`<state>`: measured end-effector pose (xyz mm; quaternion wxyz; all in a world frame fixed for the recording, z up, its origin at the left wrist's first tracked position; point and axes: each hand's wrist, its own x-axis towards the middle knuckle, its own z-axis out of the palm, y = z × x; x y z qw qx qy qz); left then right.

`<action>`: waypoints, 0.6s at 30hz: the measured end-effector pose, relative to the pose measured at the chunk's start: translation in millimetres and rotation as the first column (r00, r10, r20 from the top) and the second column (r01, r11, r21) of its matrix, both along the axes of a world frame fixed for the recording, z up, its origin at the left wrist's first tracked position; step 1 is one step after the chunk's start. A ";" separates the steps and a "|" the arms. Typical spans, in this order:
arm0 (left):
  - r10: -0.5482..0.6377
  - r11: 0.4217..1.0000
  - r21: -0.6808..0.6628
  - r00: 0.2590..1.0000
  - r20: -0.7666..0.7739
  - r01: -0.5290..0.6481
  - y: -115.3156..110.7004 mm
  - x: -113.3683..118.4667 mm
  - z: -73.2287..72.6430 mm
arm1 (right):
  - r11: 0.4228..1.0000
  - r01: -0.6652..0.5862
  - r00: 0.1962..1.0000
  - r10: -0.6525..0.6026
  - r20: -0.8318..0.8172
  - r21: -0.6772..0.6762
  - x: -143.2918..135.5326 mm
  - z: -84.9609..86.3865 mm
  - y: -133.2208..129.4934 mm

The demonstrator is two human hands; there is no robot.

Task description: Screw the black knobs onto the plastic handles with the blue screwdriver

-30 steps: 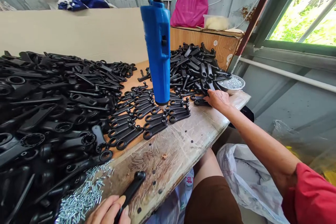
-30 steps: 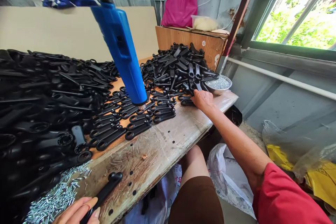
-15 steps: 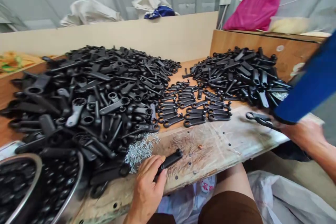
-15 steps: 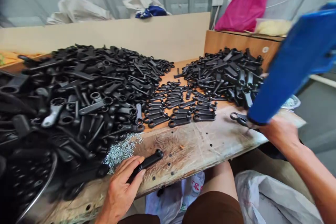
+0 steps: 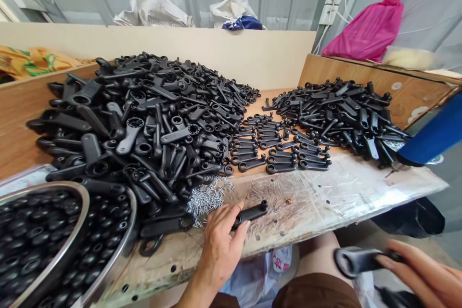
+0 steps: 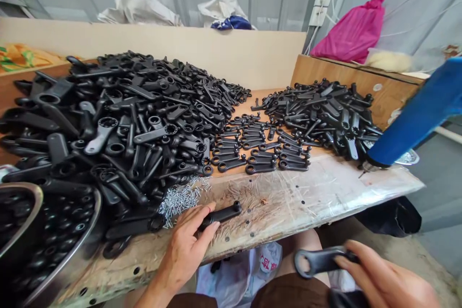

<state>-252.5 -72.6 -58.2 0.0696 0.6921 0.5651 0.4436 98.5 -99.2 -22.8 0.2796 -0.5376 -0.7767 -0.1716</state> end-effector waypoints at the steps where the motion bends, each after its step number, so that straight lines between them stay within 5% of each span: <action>1: 0.000 1.000 -0.016 1.000 0.020 0.000 -0.9 -1.0 1.7 | 0.983 -0.180 0.983 0.182 0.042 -0.033 -21.0 0.4 6.5; 4: 0.012 0.999 -0.049 0.997 0.076 -0.009 -5.0 -6.8 4.5 | 0.915 -0.380 0.909 0.396 0.131 -0.133 -91.4 7.9 33.2; 8: 0.021 0.999 -0.044 0.987 0.156 -0.014 -12.1 -15.8 -1.0 | 0.912 -0.396 0.889 0.409 0.206 -0.103 -156.4 7.8 63.7; 11: -0.056 0.997 0.056 0.995 0.087 0.051 -15.5 -16.0 -6.0 | 0.930 -0.366 0.903 0.365 0.227 -0.041 -172.2 -4.2 73.5; 15: -0.146 0.975 0.121 0.952 -0.269 0.184 -15.1 -5.2 -3.4 | 0.941 -0.339 0.919 0.328 0.217 0.014 -176.6 -17.7 75.8; 18: -0.103 0.983 0.087 0.878 -0.467 0.162 -13.4 2.3 -1.4 | 0.944 -0.329 0.929 0.321 0.185 0.017 -180.0 -17.1 72.7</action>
